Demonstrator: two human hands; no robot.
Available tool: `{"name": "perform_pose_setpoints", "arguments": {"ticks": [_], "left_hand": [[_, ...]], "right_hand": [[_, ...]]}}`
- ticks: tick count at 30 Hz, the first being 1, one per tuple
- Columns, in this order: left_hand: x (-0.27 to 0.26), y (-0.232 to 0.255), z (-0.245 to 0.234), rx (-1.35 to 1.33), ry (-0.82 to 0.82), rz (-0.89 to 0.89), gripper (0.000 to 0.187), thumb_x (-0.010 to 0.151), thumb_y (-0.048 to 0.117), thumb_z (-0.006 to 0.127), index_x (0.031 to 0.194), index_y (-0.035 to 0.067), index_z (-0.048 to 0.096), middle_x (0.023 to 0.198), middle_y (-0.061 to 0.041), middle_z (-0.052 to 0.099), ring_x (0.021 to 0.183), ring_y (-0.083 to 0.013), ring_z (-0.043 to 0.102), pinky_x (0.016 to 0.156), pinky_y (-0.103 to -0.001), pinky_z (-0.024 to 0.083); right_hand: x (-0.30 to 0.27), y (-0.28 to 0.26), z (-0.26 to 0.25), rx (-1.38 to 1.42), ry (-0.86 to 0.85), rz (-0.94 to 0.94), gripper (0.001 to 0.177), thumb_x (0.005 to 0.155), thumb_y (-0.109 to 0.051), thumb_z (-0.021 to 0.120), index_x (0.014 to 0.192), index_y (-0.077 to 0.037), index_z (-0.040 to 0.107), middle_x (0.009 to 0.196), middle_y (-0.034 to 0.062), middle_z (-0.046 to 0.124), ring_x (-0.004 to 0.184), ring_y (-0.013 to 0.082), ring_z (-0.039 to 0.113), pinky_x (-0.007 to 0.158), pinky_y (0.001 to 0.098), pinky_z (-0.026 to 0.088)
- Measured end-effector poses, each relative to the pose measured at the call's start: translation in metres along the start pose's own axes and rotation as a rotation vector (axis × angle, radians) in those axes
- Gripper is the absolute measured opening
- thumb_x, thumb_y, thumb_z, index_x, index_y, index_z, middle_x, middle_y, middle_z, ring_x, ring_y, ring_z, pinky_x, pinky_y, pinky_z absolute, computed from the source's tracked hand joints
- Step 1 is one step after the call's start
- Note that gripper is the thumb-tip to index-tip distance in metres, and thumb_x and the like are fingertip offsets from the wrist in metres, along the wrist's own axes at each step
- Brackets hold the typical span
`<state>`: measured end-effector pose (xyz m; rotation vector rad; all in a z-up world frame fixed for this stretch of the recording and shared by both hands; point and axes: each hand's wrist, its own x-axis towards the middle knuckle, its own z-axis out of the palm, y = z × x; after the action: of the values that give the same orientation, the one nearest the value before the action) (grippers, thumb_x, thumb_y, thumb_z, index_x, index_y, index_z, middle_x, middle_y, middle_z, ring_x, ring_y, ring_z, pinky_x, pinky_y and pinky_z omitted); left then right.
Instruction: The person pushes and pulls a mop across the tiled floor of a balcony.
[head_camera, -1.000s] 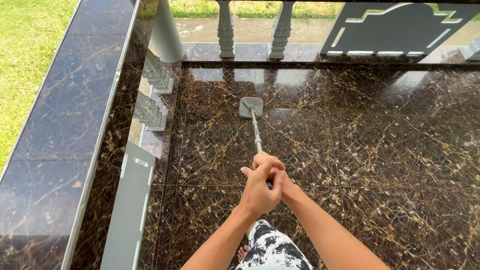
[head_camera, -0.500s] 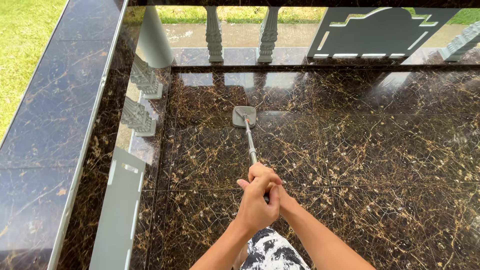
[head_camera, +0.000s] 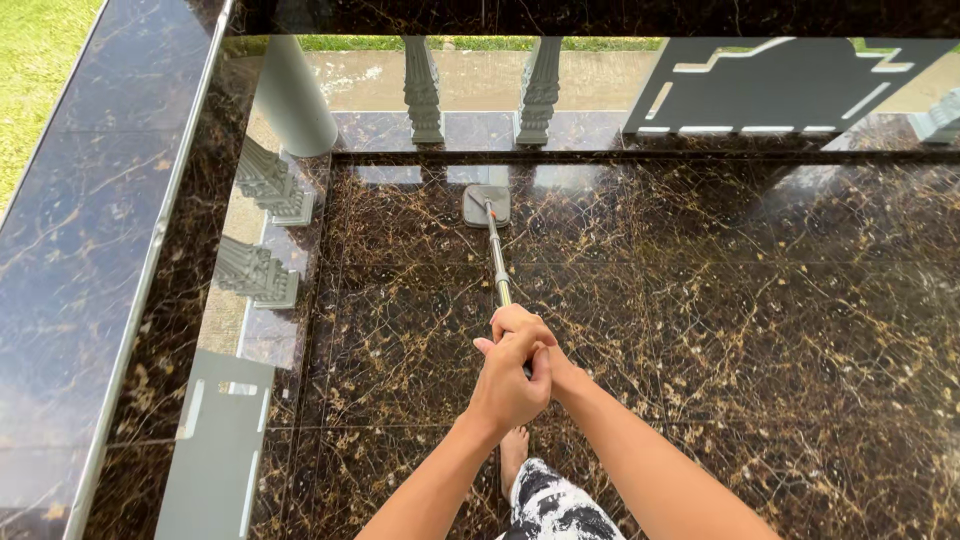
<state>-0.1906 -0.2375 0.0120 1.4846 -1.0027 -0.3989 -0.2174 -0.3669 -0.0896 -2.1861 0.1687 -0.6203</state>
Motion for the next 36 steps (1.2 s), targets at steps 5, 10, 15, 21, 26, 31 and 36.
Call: {"name": "perform_pose_setpoints", "arguments": {"ticks": [5,10,15,21,26,31,36], "left_hand": [[0.073,-0.026,0.010,-0.012,0.057,0.102,0.020,0.090,-0.007,0.057,0.107,0.001,0.060,0.100,-0.017,0.065,0.090,-0.0279,0.066,0.077,-0.036,0.053],[0.112,-0.037,0.017,-0.028,0.015,-0.108,0.017,0.092,-0.004,0.057,0.107,0.001,0.062,0.089,-0.014,0.063,0.073,-0.0213,0.063,0.066,-0.033,0.050],[0.124,-0.036,0.020,-0.056,0.013,-0.138,0.015,0.095,-0.002,0.057,0.108,0.004,0.060,0.074,-0.009,0.062,0.065,-0.0171,0.063,0.061,-0.031,0.048],[0.090,-0.023,0.029,0.008,0.054,-0.120,0.016,0.094,-0.001,0.059,0.109,0.003,0.060,0.070,-0.012,0.057,0.057,-0.0187,0.061,0.058,-0.032,0.045],[0.024,0.001,0.038,-0.003,0.036,-0.076,0.014,0.094,0.000,0.060,0.108,0.004,0.061,0.073,-0.009,0.060,0.063,-0.0175,0.066,0.062,-0.030,0.049],[-0.060,0.035,0.054,-0.047,0.006,-0.121,0.014,0.094,0.002,0.062,0.109,0.004,0.062,0.070,-0.005,0.058,0.062,-0.0179,0.063,0.059,-0.030,0.048],[-0.130,0.079,0.057,-0.095,0.006,-0.007,0.013,0.096,0.001,0.061,0.108,0.002,0.060,0.090,-0.007,0.058,0.071,-0.0156,0.065,0.063,-0.030,0.052]], "right_hand": [[0.065,0.040,-0.030,0.054,-0.072,-0.105,0.046,0.079,-0.024,0.085,0.072,-0.007,0.042,0.073,0.0047,0.045,0.070,0.0218,0.044,0.063,0.0375,0.038],[0.100,0.050,-0.051,0.098,-0.093,-0.064,0.049,0.080,-0.024,0.084,0.072,-0.005,0.040,0.072,0.0045,0.042,0.070,0.0213,0.042,0.064,0.0376,0.036],[0.107,0.050,-0.061,0.149,-0.170,0.093,0.053,0.077,-0.028,0.087,0.072,-0.003,0.041,0.071,0.0049,0.041,0.069,0.0225,0.040,0.063,0.0388,0.037],[0.071,0.036,-0.061,0.111,-0.165,-0.193,0.039,0.083,-0.030,0.086,0.079,-0.004,0.056,0.080,0.0045,0.045,0.081,0.0219,0.045,0.071,0.0394,0.040],[0.006,-0.002,-0.048,0.055,-0.061,-0.078,0.050,0.079,-0.034,0.086,0.074,-0.004,0.046,0.076,0.0035,0.045,0.076,0.0206,0.046,0.067,0.0382,0.041],[-0.077,-0.031,-0.036,0.069,-0.064,0.008,0.054,0.081,-0.035,0.087,0.069,-0.005,0.043,0.074,0.0047,0.045,0.075,0.0219,0.043,0.065,0.0383,0.039],[-0.144,-0.070,-0.026,-0.022,-0.020,-0.016,0.054,0.082,-0.040,0.085,0.069,-0.006,0.045,0.070,0.0047,0.045,0.070,0.0210,0.042,0.060,0.0374,0.038]]}}
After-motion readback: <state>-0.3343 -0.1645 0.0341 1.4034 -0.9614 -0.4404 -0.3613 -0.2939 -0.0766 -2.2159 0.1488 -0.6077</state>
